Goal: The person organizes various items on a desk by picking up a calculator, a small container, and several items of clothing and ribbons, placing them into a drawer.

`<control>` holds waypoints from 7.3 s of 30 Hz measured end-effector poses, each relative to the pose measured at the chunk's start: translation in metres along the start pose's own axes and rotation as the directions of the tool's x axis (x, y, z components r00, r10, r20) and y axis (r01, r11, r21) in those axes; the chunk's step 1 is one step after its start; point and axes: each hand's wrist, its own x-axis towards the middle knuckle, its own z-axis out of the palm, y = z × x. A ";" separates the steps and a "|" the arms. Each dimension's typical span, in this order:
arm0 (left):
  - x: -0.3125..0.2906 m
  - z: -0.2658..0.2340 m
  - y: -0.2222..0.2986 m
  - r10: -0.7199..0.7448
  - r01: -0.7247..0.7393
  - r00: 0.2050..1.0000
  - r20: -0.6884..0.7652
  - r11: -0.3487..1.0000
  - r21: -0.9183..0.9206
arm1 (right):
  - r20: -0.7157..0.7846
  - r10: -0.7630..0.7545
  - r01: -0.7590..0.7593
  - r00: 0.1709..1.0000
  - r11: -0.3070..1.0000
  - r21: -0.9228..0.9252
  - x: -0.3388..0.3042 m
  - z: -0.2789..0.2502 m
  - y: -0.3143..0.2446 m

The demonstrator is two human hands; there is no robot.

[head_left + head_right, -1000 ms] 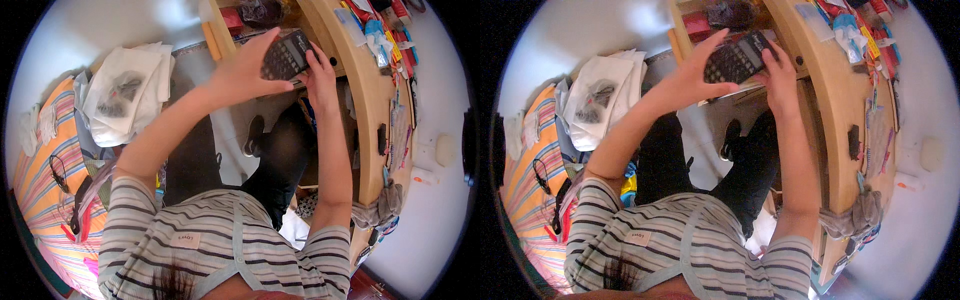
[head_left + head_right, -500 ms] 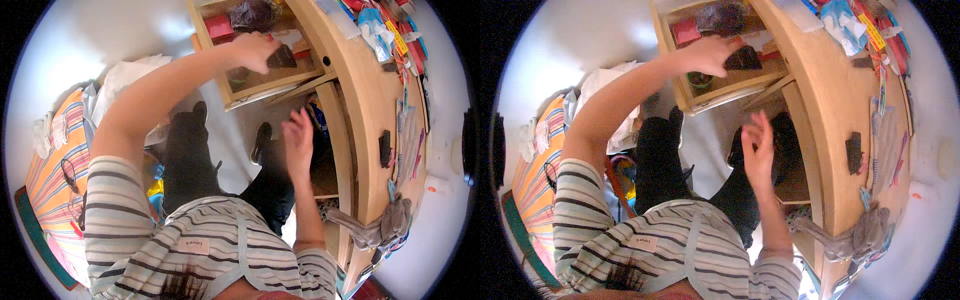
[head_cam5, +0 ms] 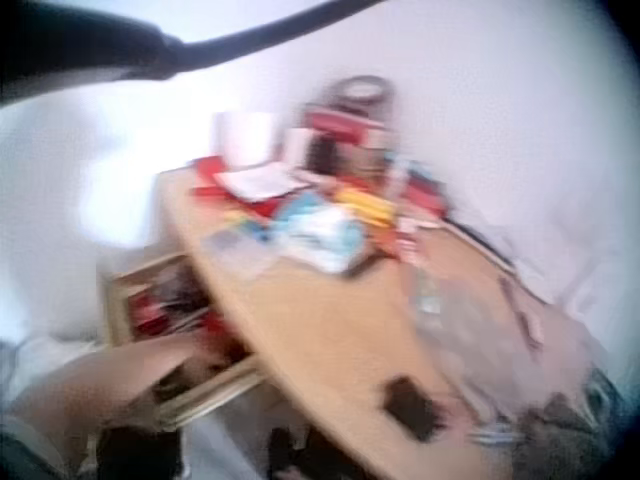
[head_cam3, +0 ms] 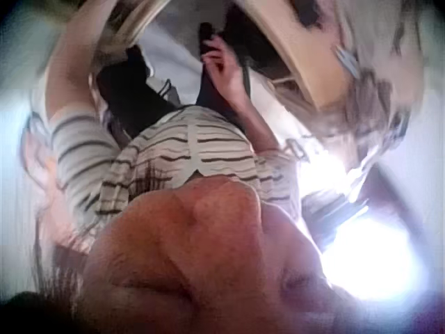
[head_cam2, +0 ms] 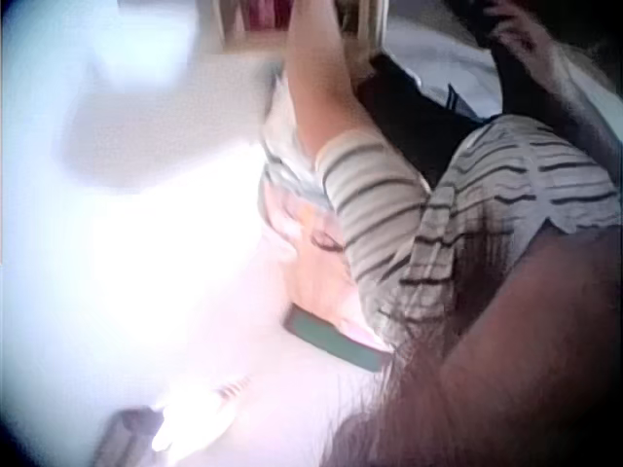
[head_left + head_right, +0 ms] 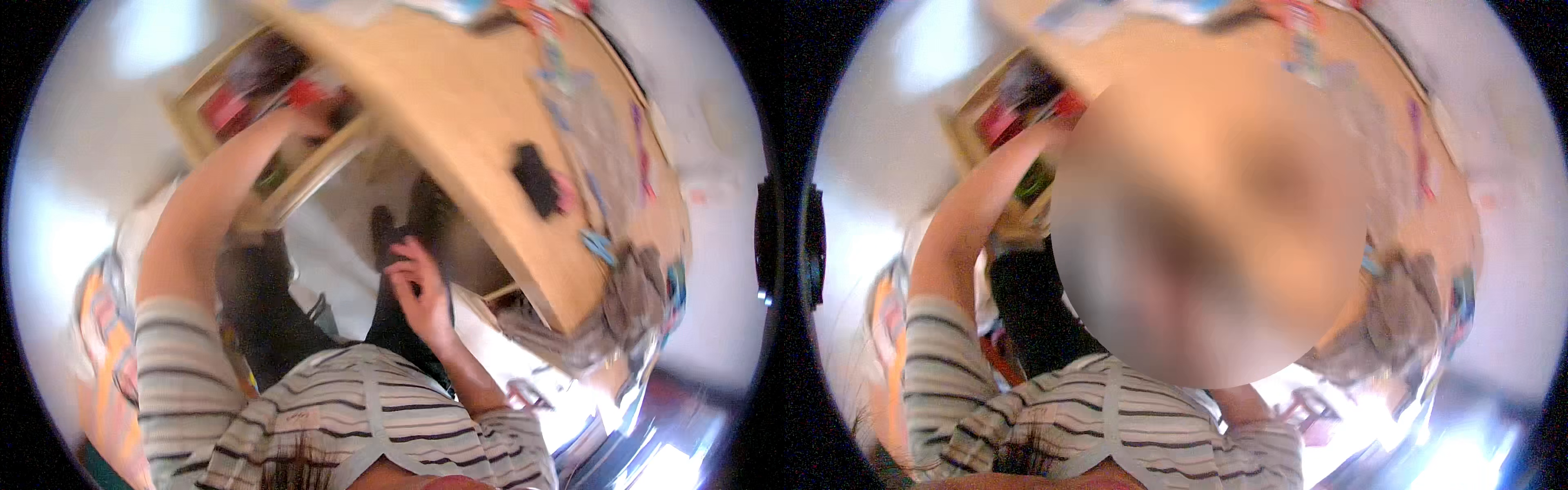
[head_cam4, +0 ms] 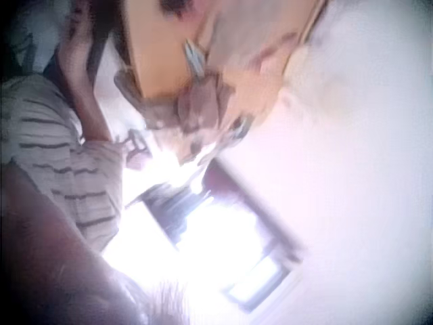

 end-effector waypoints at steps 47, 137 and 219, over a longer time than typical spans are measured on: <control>-0.179 0.094 0.100 0.374 -0.230 0.649 -0.663 0.927 0.298 | 0.061 -0.946 0.126 0.319 0.106 0.986 -0.107 0.089 -0.226; -0.210 0.153 0.047 0.441 0.002 0.281 -0.853 0.888 0.460 | 0.625 -0.282 0.685 0.728 0.267 -0.678 0.280 -0.117 -0.192; -0.050 -0.035 -0.055 -0.293 0.244 0.954 -0.060 0.651 0.719 | 0.527 -0.104 -0.013 0.843 0.977 0.213 0.249 -0.055 -0.200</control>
